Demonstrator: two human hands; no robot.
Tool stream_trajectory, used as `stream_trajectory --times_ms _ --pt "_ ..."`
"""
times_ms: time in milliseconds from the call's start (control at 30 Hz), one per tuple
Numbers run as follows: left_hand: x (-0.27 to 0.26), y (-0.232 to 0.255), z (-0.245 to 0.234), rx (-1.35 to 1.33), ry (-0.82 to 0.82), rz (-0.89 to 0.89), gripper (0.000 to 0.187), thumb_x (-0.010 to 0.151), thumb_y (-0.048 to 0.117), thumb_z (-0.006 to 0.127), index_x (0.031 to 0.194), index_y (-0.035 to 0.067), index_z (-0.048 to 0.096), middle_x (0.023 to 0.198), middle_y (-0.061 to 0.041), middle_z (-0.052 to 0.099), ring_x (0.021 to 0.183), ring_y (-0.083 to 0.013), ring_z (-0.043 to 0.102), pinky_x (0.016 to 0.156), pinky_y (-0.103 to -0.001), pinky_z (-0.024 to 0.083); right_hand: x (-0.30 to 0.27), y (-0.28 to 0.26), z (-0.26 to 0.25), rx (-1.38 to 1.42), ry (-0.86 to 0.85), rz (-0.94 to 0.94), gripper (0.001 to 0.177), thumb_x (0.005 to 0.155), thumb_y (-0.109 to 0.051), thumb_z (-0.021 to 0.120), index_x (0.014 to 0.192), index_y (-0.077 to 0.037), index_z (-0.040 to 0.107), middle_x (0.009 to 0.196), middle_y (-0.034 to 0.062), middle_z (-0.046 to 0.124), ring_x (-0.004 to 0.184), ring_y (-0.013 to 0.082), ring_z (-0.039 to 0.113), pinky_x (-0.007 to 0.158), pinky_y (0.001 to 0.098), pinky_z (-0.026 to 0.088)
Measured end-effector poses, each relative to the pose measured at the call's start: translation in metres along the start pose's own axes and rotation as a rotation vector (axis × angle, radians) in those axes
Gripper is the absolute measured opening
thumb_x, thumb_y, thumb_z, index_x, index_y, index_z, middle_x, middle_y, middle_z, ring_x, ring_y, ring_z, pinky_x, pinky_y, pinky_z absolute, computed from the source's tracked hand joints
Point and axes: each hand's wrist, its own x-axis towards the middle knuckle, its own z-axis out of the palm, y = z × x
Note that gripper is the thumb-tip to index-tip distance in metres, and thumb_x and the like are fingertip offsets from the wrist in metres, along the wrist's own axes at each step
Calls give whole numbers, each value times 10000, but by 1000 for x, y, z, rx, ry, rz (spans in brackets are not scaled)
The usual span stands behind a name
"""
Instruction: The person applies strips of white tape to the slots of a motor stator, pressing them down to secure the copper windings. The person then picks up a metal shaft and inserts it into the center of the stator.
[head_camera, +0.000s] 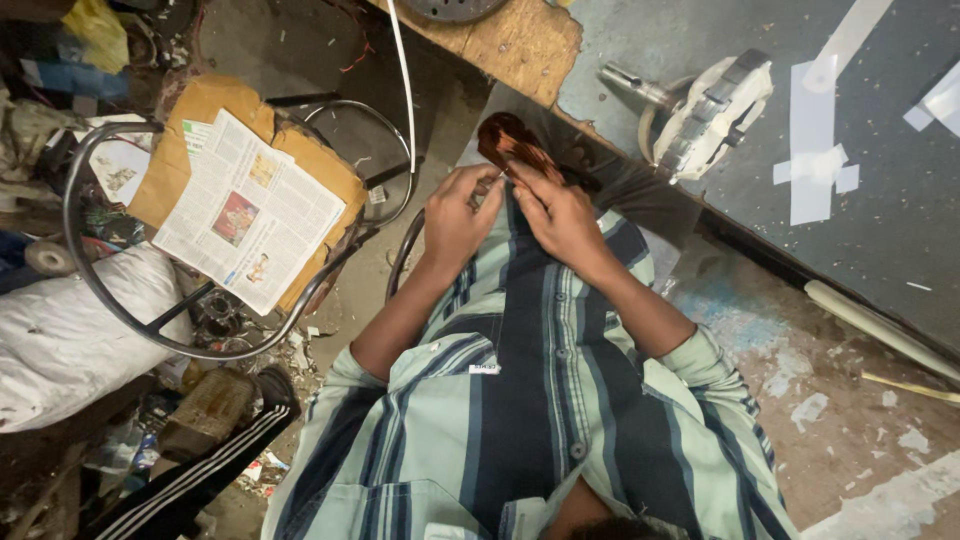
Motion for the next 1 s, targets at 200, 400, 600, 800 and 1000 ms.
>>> stream_trajectory --times_ms 200,400,600,800,1000 --pt "-7 -26 2 -71 3 56 82 808 -36 656 853 4 600 772 -84 615 606 -179 591 566 -317 470 0 5 1 -69 60 -37 344 1038 -170 610 1360 -57 652 1169 230 718 1015 357 729 895 401 565" --pt "-16 -86 -39 -1266 -465 88 133 922 168 601 816 89 621 762 -39 617 636 -150 544 549 -303 445 1 14 1 -29 110 -150 341 1056 -182 612 1371 -54 634 1275 220 696 1167 372 695 977 405 541" --pt "-15 -86 -49 -735 -635 -404 466 1083 369 660 911 -55 746 753 -158 717 653 -217 625 553 -337 469 1 14 2 -74 68 -224 329 1075 -187 615 1388 -91 638 1222 210 719 1094 361 716 937 412 551" --pt "-5 -31 -20 -1308 -360 -559 412 896 227 727 1258 68 610 1260 -64 718 1224 -196 639 1073 -403 449 -2 8 4 -404 -88 -496 397 961 -200 743 1356 -182 709 676 71 678 595 216 621 737 380 394" --pt "-19 -18 -50 -1531 -369 -217 152 1008 104 754 1120 36 677 1053 -97 737 1137 -276 695 1303 -567 374 6 -4 -10 -308 -123 -788 396 901 -217 812 1282 -143 736 645 19 616 610 199 584 851 426 439"
